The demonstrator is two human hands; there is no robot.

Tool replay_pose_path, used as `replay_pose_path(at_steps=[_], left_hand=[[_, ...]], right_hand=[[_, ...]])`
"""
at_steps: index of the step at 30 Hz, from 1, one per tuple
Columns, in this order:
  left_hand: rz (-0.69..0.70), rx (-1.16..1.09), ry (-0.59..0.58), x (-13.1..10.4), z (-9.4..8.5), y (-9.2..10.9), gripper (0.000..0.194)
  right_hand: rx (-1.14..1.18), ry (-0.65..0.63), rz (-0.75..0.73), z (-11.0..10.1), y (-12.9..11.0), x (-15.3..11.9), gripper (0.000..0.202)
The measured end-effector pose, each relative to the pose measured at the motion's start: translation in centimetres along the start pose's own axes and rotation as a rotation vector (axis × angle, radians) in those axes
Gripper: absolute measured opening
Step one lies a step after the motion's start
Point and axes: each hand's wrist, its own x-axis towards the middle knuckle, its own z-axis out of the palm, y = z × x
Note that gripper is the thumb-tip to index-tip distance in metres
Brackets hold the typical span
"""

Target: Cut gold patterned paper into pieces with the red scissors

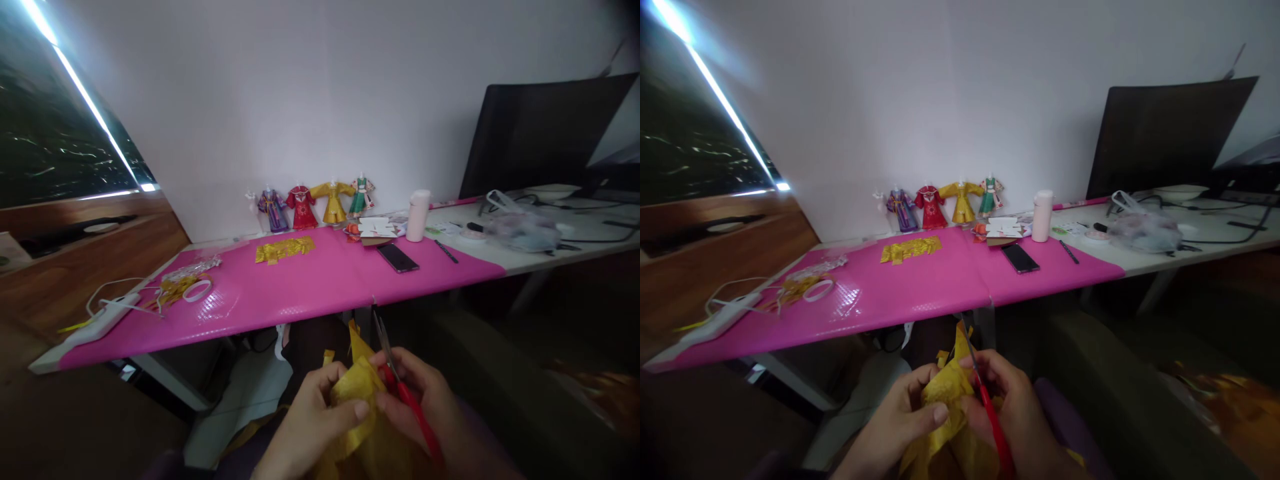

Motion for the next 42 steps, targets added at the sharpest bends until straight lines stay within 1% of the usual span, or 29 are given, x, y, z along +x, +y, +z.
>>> replay_pose_path(at_steps=[2, 4, 6, 10, 13, 15, 18, 21, 24, 26, 28, 30, 32, 35, 37, 39, 42], left_hand=[[0.022, 0.037, -0.007, 0.0, 0.5, 0.1, 0.031], [0.059, 0.072, 0.016, 0.0, 0.8, 0.2, 0.027], [0.067, 0.067, 0.047, 0.1, 0.9, 0.4, 0.023], [0.012, -0.051, 0.101, -0.1, 0.7, 1.1, 0.02], [0.025, -0.136, 0.116, -0.2, 0.4, 1.6, 0.023], [0.044, -0.16, 0.119, -0.1, 0.3, 1.8, 0.026], [0.075, -0.18, 0.167, 0.0, 0.0, 1.9, 0.028], [0.1, -0.21, 0.232, 0.1, -0.2, 2.0, 0.028], [0.125, -0.22, 0.275, 0.1, -0.2, 2.3, 0.029], [0.144, -0.23, 0.314, 0.2, 0.0, 2.6, 0.028], [0.146, -0.249, 0.355, 0.4, 0.2, 2.8, 0.027], [0.133, -0.271, 0.383, 0.6, 0.4, 2.9, 0.025], [0.11, -0.289, 0.384, 0.8, 0.6, 3.0, 0.023], [0.103, -0.302, 0.365, 1.0, 0.9, 3.0, 0.025], [0.11, -0.3, 0.347, 1.2, 0.9, 3.1, 0.026], [0.115, -0.273, 0.325, 1.2, 0.9, 3.2, 0.025], [0.11, -0.215, 0.304, 1.1, 0.9, 3.5, 0.024]], right_hand=[[0.0, -0.004, -0.006, 0.1, 0.0, 0.0, 0.028], [0.005, -0.002, -0.009, 0.1, -0.2, -0.1, 0.029], [0.018, -0.019, -0.018, -0.4, -0.5, -0.3, 0.031], [0.066, -0.083, -0.058, -2.2, -0.8, -0.6, 0.033], [0.001, -0.141, -0.062, -3.8, -0.8, -0.3, 0.033], [-0.032, -0.19, -0.055, -4.4, -0.8, -0.1, 0.034], [-0.015, -0.284, -0.023, -4.4, -0.8, 0.0, 0.04], [0.005, -0.397, 0.069, -3.8, -1.1, -0.2, 0.048], [-0.007, -0.522, 0.146, -3.5, -2.0, -0.5, 0.051], [-0.078, -0.583, 0.116, -3.7, -2.5, -0.6, 0.058], [-0.189, -0.605, 0.076, -4.2, -2.5, -0.5, 0.064], [-0.269, -0.611, 0.068, -4.7, -1.9, -0.4, 0.06], [-0.3, -0.612, 0.1, -5.1, -0.9, -0.3, 0.052], [-0.333, -0.577, 0.092, -5.4, -0.1, -0.4, 0.051], [-0.357, -0.572, 0.11, -5.4, -0.6, -0.5, 0.047], [-0.39, -0.585, 0.139, -5.3, -1.6, -0.6, 0.04], [-0.448, -0.585, 0.109, -5.0, -3.0, -0.6, 0.034]])
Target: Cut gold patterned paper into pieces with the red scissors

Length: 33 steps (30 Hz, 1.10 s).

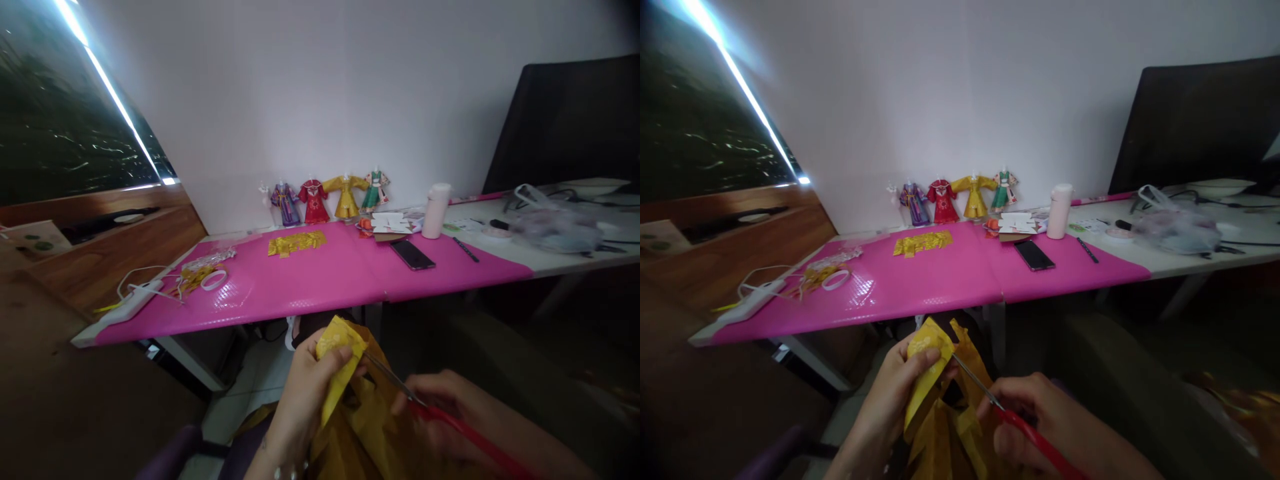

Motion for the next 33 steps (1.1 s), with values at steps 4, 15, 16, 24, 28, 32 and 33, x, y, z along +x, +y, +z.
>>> replay_pose_path(at_steps=[4, 15, 16, 24, 28, 32, 33], left_hand=[[-0.026, 0.018, -0.014, 0.0, 0.0, 0.5, 0.023], [-0.066, 0.059, -0.038, -0.1, 0.0, 0.9, 0.023], [-0.069, 0.058, -0.046, -0.1, 0.0, 0.8, 0.023], [-0.101, 0.08, -0.092, -0.2, -0.1, 0.3, 0.015], [-0.111, 0.083, -0.129, -0.3, -0.1, 0.1, 0.015], [-0.139, 0.09, -0.139, -0.3, -0.1, 0.2, 0.017], [-0.143, 0.087, -0.138, -0.3, -0.1, 0.2, 0.017]], right_hand=[[-0.067, 0.003, -0.008, 0.0, 0.0, 0.4, 0.031], [-0.083, 0.011, -0.035, 0.1, 0.5, 0.4, 0.017], [-0.095, 0.016, -0.04, 0.1, 0.5, 0.4, 0.015], [-0.131, 0.069, -0.069, 0.3, 0.7, 0.6, 0.023], [-0.124, 0.09, -0.116, 0.3, 1.0, 0.8, 0.029], [-0.12, 0.087, -0.107, 0.3, 1.4, 0.9, 0.032], [-0.124, 0.084, -0.102, 0.3, 1.5, 0.9, 0.031]])
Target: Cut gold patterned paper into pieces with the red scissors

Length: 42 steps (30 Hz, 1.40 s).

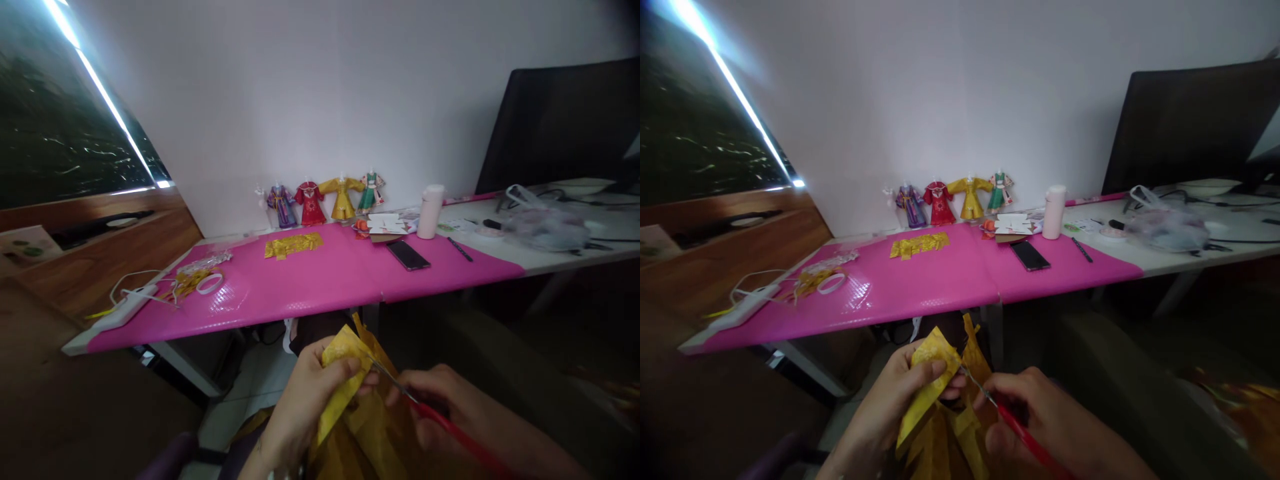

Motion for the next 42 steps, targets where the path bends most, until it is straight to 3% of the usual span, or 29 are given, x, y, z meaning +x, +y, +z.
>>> replay_pose_path(at_steps=[7, 14, 19, 23, 33, 42], left_hand=[[-0.02, -0.041, -0.028, 0.2, 0.1, 0.4, 0.016], [-0.031, -0.048, -0.024, 0.0, 0.1, 0.3, 0.018], [-0.034, -0.061, -0.032, 0.0, 0.2, 0.4, 0.019], [-0.033, -0.069, -0.038, 0.1, 0.1, 0.5, 0.02], [-0.034, -0.083, -0.061, 0.0, -0.1, 0.2, 0.022], [-0.01, -0.051, -0.068, -0.1, -0.2, 0.0, 0.023]], right_hand=[[0.043, -0.013, -0.024, -0.2, 0.0, -0.2, 0.04], [0.064, -0.051, 0.046, -0.5, -1.0, -0.3, 0.048], [0.037, -0.053, 0.069, -0.5, -1.4, -0.1, 0.041], [0.079, -0.078, 0.08, -0.4, -1.5, -0.2, 0.057], [0.208, -0.114, 0.156, 0.0, -0.4, -0.3, 0.039], [0.235, -0.107, 0.125, 0.3, -0.2, -0.4, 0.054]])
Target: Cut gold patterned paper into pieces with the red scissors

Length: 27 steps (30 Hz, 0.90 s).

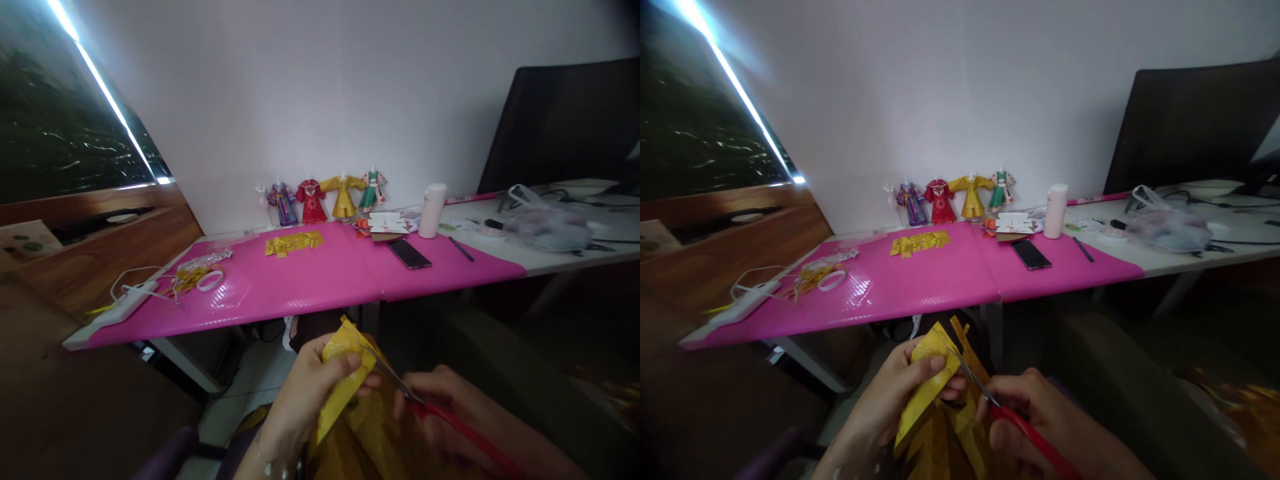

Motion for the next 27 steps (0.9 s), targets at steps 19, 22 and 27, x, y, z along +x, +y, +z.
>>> replay_pose_path(at_steps=[19, 22, 27], left_hand=[[0.056, 0.126, 0.094, -0.4, 0.3, 0.4, 0.031], [0.05, 0.154, 0.126, -0.5, 0.3, 0.5, 0.033], [0.02, 0.185, 0.15, -0.4, 0.1, 0.4, 0.033]], right_hand=[[-0.002, 0.016, 0.006, 0.3, -0.9, -0.3, 0.052], [-0.008, 0.007, 0.013, 0.3, -0.9, -0.3, 0.046], [-0.027, 0.015, 0.013, 0.3, -1.1, -0.5, 0.042]])
